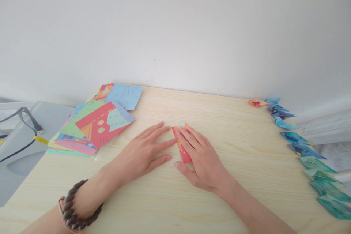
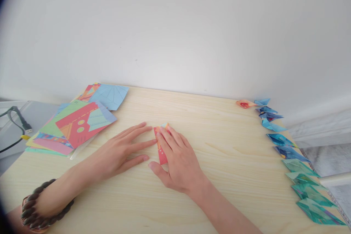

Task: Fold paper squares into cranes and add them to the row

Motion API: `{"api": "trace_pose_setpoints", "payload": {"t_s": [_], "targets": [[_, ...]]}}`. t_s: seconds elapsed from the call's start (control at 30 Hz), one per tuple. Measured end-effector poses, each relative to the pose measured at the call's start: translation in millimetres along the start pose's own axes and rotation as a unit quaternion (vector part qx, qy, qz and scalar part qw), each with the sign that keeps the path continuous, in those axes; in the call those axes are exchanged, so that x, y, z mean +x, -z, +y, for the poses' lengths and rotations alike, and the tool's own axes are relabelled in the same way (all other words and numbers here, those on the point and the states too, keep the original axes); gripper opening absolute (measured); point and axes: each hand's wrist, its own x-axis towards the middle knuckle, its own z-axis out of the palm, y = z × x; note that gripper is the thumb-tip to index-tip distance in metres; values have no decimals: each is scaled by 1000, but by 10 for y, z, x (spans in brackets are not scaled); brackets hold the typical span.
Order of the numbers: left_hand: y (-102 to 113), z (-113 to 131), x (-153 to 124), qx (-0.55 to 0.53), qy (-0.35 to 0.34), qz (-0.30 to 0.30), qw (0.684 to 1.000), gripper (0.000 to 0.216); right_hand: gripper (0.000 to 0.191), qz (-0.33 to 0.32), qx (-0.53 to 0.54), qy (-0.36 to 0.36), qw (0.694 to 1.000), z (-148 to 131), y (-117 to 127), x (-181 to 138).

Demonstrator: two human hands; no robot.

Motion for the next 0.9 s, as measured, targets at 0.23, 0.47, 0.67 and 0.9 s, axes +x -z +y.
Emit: {"api": "trace_pose_setpoints", "payload": {"t_s": [0.23,0.47,0.67,0.9], "targets": [[3,-3,7,4,-3,-4,1000,42,68,-3,-7,-3,1000,-2,8,4],[5,-12,9,9,-12,-13,1000,44,68,-6,-16,1,1000,-7,17,9],[3,-13,10,10,-9,-16,1000,44,69,-7,-21,-2,1000,0,5,7],[0,-17,10,6,-17,-8,1000,45,69,-14,-26,-2,1000,5,17,11]]}}
